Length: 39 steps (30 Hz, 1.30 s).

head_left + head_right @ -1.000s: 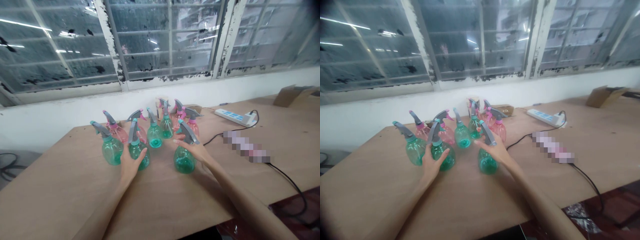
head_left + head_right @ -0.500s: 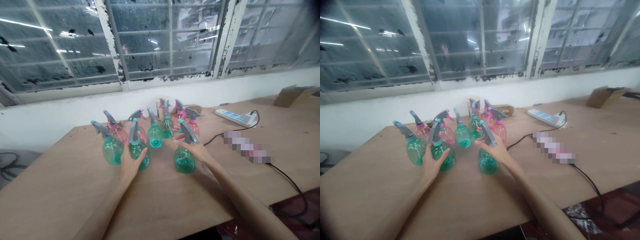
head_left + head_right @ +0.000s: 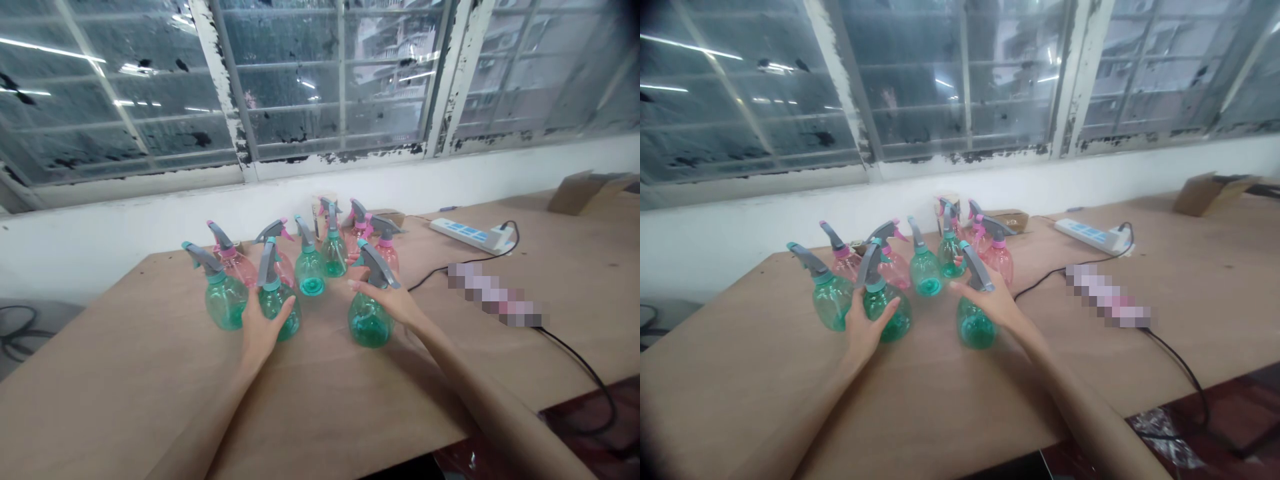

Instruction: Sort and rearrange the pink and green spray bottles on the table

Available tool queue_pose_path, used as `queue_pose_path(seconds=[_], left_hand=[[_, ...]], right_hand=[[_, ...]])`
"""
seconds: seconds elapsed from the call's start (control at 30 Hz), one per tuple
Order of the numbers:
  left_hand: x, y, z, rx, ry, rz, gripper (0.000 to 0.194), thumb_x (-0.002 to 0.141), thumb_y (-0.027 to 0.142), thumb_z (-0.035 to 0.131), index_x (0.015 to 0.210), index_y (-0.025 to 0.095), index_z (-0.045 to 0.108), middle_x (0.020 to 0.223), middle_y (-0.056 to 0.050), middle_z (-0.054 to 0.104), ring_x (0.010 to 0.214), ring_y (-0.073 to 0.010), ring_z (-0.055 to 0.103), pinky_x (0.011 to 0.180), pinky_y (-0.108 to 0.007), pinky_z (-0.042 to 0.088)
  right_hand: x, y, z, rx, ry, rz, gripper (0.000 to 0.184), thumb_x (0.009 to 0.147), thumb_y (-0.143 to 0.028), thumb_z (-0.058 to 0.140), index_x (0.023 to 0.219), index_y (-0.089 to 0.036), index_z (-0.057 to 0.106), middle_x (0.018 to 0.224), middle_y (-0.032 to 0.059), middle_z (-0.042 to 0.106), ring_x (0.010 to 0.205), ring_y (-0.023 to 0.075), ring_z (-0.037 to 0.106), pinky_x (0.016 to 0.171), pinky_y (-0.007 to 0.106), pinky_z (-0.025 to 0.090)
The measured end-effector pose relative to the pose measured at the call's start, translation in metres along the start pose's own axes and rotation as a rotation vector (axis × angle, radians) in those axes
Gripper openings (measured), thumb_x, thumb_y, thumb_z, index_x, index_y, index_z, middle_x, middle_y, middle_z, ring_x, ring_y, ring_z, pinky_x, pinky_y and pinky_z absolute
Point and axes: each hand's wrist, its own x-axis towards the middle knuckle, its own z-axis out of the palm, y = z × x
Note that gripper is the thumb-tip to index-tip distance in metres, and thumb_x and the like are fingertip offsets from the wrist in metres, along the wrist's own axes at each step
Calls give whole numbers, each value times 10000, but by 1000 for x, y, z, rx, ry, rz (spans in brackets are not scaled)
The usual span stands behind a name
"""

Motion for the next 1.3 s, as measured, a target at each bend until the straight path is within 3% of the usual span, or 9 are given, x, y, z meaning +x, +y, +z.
queue_pose_path(seconds=[0.27,0.47,0.6,0.8,1.03,1.23,1.3], left_hand=[[0,0,1,-11,9,-1,587,715,533,661,1171,191,519,1114,-112,646,1046,-288,620,880,-423,488],[0,-1,1,-13,11,-4,597,716,526,664,1185,191,512,1111,-112,642,1039,-284,618,894,-430,479],[0,0,1,-15,6,-10,603,718,531,660,1193,194,505,1098,-111,643,1029,-285,621,888,-433,482],[0,0,0,3,7,-7,606,716,546,661,1180,189,508,1100,-107,646,1014,-278,624,869,-409,485],[-3,1,-2,-71,-51,-12,528,748,544,609,1128,185,532,1079,-96,656,1011,-280,621,869,-416,480],[-1,9,-8,-203,-39,-42,436,726,522,648,1007,196,576,1001,-68,673,974,-257,635,873,-399,486],[-1,13,-10,-225,-51,-49,399,722,505,660,972,204,580,974,-53,676,947,-242,642,856,-384,495]], right_hand=[[-1,-2,1,4,19,-22,468,709,-490,679,1126,-294,599,854,3,677,798,236,640,740,396,512],[1,-1,-1,13,2,-38,195,719,-428,635,804,-254,629,672,-4,669,662,224,640,668,382,524],[2,-1,0,17,46,-46,140,689,-369,617,705,-233,590,664,-7,647,642,205,624,639,355,514],[4,5,4,-14,12,-62,294,733,-458,632,945,-254,643,705,-6,645,670,216,613,694,385,513],[5,6,11,-33,130,-86,541,731,-545,657,1192,-273,575,839,7,669,790,234,628,781,430,511],[22,12,16,-107,246,-135,439,748,-593,619,982,-221,633,818,32,670,787,237,628,779,408,493],[30,15,18,-165,285,-177,458,773,-603,591,1026,-224,622,845,39,686,802,241,640,792,406,487]])
